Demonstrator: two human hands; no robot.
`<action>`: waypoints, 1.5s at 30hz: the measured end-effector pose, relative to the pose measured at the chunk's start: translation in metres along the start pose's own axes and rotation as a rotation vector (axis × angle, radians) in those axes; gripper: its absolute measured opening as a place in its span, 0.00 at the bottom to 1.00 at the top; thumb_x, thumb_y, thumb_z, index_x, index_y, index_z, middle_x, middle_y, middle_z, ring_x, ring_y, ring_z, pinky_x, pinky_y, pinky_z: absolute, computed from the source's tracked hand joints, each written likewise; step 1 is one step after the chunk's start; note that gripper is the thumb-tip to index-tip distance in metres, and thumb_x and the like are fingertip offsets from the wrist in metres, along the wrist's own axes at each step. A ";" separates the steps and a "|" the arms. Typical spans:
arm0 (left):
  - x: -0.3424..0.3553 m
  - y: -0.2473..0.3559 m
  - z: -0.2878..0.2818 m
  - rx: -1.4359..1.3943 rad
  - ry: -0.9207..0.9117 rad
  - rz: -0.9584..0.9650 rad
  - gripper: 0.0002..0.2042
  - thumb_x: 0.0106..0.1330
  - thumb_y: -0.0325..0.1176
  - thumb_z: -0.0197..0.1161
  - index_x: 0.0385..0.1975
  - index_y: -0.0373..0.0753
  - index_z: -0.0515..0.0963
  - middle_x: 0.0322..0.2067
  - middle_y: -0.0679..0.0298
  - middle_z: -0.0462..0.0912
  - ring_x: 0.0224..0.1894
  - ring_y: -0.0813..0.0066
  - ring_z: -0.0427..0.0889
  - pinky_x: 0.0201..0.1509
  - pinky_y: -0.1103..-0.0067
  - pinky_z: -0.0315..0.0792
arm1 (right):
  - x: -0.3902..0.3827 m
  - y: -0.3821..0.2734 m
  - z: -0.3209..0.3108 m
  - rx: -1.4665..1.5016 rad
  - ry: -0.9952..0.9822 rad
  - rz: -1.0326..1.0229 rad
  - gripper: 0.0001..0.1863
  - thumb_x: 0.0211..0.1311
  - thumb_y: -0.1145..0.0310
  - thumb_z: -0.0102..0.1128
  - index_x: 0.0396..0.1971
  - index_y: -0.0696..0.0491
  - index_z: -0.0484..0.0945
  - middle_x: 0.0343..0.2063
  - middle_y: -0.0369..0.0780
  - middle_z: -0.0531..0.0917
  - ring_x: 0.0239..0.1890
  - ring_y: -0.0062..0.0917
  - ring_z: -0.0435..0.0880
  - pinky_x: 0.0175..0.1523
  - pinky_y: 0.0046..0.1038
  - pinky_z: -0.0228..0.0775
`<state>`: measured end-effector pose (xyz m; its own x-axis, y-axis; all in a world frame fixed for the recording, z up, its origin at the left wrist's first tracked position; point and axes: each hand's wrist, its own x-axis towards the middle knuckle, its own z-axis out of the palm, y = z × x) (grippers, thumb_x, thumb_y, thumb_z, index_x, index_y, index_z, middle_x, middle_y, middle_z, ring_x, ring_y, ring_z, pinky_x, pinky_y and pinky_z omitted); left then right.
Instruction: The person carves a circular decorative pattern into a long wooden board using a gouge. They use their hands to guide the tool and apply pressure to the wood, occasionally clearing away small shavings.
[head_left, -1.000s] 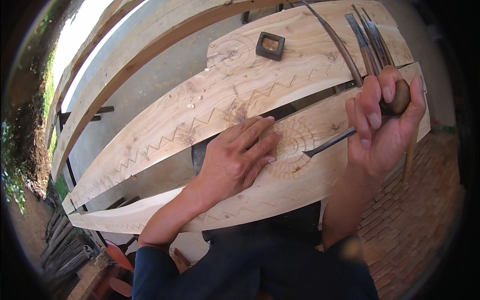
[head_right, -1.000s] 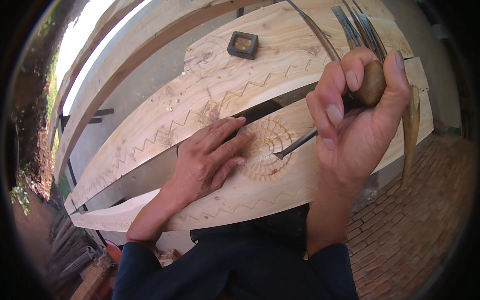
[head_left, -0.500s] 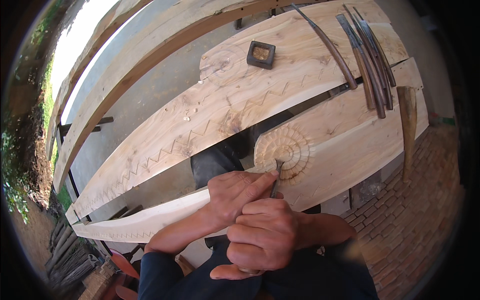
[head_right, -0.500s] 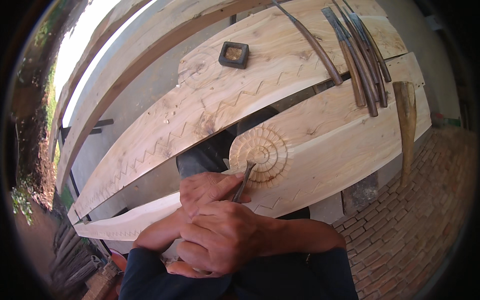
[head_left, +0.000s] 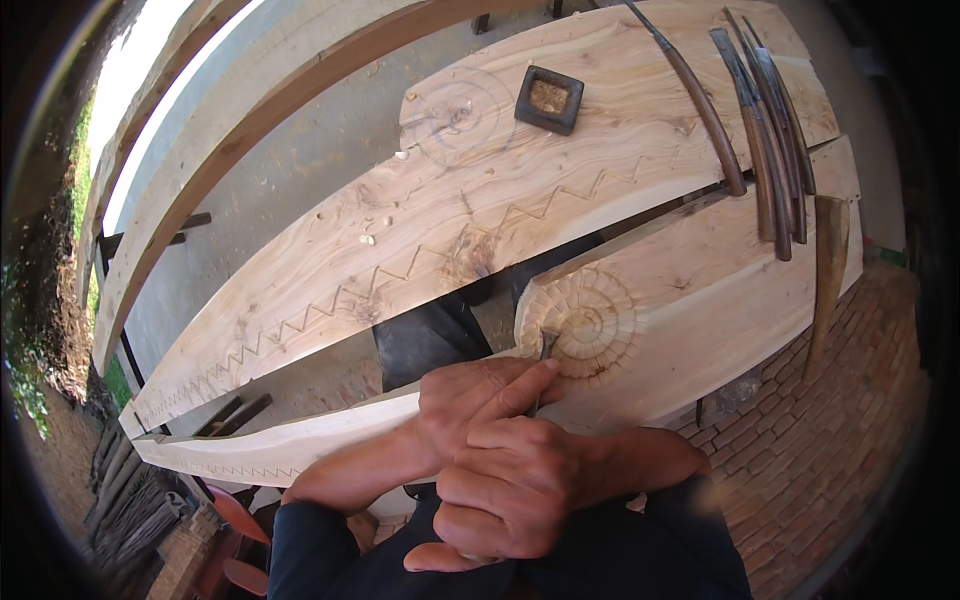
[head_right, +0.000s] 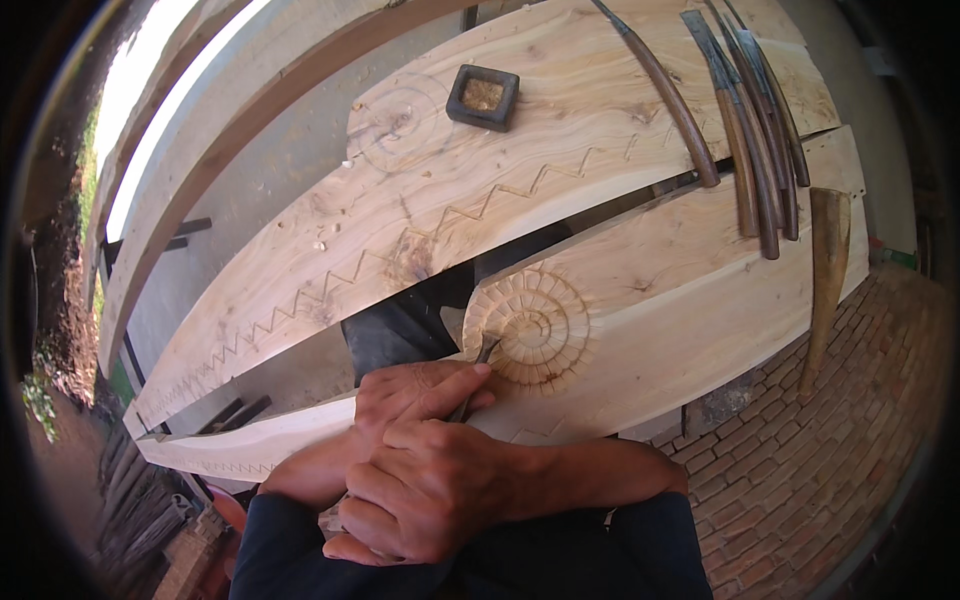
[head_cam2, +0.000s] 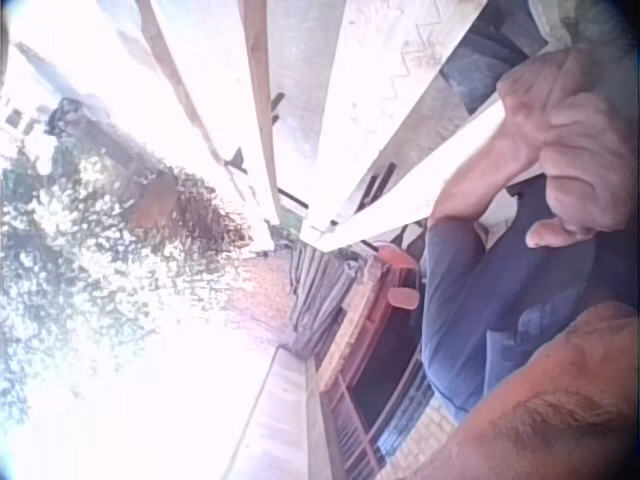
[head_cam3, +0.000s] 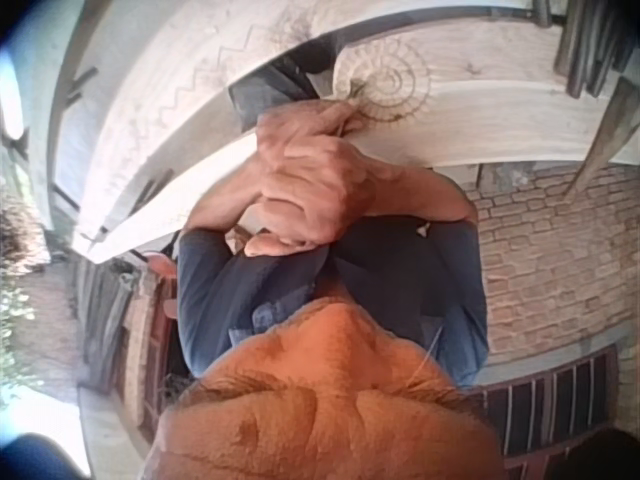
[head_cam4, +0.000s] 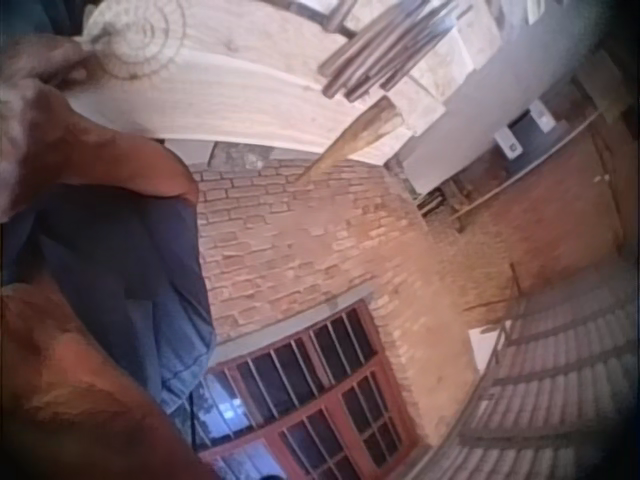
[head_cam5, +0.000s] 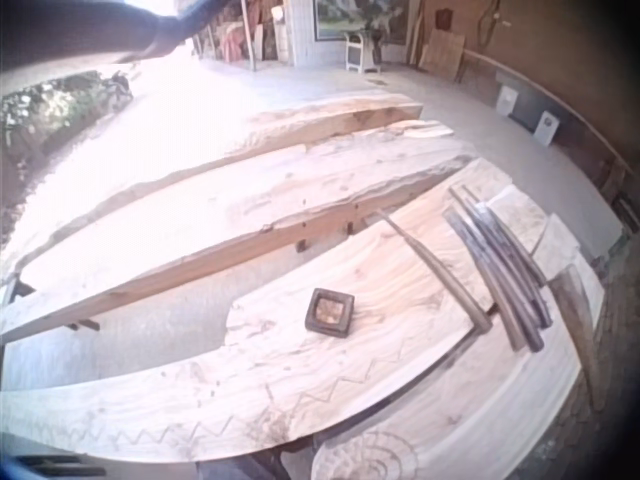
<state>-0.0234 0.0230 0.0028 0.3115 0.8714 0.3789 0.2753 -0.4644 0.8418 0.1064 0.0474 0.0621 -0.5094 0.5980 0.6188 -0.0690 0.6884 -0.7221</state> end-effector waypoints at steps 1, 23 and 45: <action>0.000 0.000 0.000 -0.004 -0.005 -0.004 0.21 0.59 0.26 0.72 0.54 0.28 0.85 0.37 0.56 0.93 0.41 0.60 0.95 0.42 0.70 0.90 | 0.000 0.000 0.000 0.012 0.008 0.002 0.32 0.71 0.52 0.72 0.15 0.49 0.61 0.16 0.32 0.62 0.16 0.22 0.63 0.24 0.25 0.54; 0.005 0.001 -0.001 0.000 0.013 -0.027 0.20 0.61 0.28 0.70 0.54 0.29 0.86 0.34 0.59 0.92 0.38 0.62 0.95 0.40 0.73 0.89 | 0.005 0.002 -0.002 0.052 0.092 0.065 0.34 0.71 0.49 0.72 0.14 0.49 0.60 0.15 0.33 0.63 0.15 0.22 0.64 0.22 0.23 0.59; -0.006 -0.003 0.005 0.153 0.026 0.250 0.19 0.62 0.27 0.73 0.53 0.28 0.86 0.35 0.57 0.89 0.35 0.66 0.91 0.39 0.75 0.86 | -0.033 -0.013 0.019 -0.249 0.030 -0.245 0.26 0.69 0.55 0.74 0.20 0.51 0.68 0.20 0.36 0.76 0.17 0.18 0.71 0.26 0.21 0.56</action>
<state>-0.0214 0.0187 -0.0043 0.3642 0.7296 0.5788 0.3277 -0.6822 0.6537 0.1074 0.0107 0.0453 -0.4779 0.4120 0.7758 0.0275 0.8898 -0.4556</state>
